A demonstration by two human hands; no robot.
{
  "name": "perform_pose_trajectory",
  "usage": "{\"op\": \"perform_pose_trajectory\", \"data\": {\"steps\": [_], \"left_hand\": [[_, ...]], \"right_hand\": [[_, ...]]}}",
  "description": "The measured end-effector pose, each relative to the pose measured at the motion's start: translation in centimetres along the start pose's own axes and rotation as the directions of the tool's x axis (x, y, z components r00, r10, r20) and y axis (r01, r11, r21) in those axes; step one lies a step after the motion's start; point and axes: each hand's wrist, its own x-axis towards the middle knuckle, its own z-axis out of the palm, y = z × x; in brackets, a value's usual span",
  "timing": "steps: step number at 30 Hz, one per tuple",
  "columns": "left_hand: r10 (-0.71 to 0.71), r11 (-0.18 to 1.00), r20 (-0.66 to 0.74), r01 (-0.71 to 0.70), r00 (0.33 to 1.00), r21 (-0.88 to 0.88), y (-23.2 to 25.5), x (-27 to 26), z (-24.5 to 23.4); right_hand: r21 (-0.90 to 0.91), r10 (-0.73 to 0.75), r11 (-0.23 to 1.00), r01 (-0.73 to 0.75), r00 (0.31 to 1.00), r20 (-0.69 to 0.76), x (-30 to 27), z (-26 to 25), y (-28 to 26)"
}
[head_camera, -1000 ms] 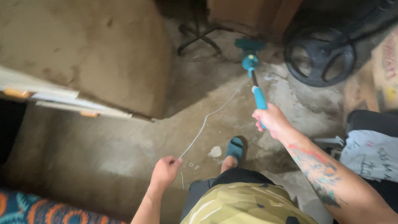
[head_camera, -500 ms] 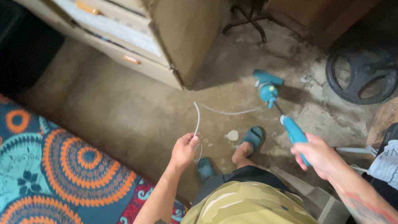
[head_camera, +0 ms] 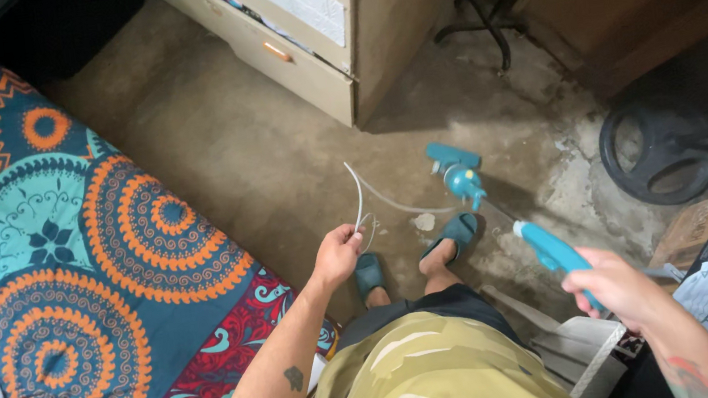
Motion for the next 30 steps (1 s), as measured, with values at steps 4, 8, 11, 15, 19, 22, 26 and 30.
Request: {"op": "perform_pose_trajectory", "data": {"steps": [4, 8, 11, 15, 19, 22, 26, 30], "left_hand": [[0.014, 0.999, -0.025, -0.013, 1.0, 0.04, 0.3, -1.3, -0.7], [0.007, 0.996, -0.06, -0.002, 0.998, 0.085, 1.2, -2.7, -1.4], [0.071, 0.991, -0.101, -0.058, 0.992, 0.124, 1.9, -3.5, -1.9], [0.171, 0.976, -0.204, -0.136, 0.964, 0.172, 2.4, -4.8, -2.7], [0.09, 0.995, -0.327, -0.098, 0.941, -0.008, 3.0, -5.5, -3.2], [0.019, 0.994, -0.377, -0.057, 0.926, -0.088, 3.1, -6.2, -3.0], [0.078, 0.992, -0.422, -0.114, 0.903, -0.061, 2.7, -6.2, -2.2], [0.085, 0.99, -0.419, -0.125, 0.904, -0.068, 3.0, -6.4, -1.3]], "right_hand": [[0.059, -0.061, 0.996, 0.061, 0.998, -0.01, 5.2, 2.9, 0.5], [0.136, -0.111, 0.983, 0.123, 0.99, -0.091, 10.7, 6.3, 0.6], [0.167, -0.154, 0.972, 0.163, 0.986, -0.066, 11.8, 8.0, -1.2], [0.199, -0.152, 0.97, 0.137, 0.986, 0.064, 8.9, 5.7, -3.1], [0.046, -0.079, 0.996, 0.072, 0.985, 0.156, 4.4, 2.9, -5.0], [-0.038, -0.038, 0.998, 0.047, 0.977, 0.212, 4.5, 2.0, -6.6], [-0.082, -0.067, 0.993, 0.084, 0.98, 0.185, 7.7, 1.8, -9.0], [-0.013, -0.082, 0.996, 0.087, 0.971, 0.224, 11.5, 4.4, -10.0]]}}
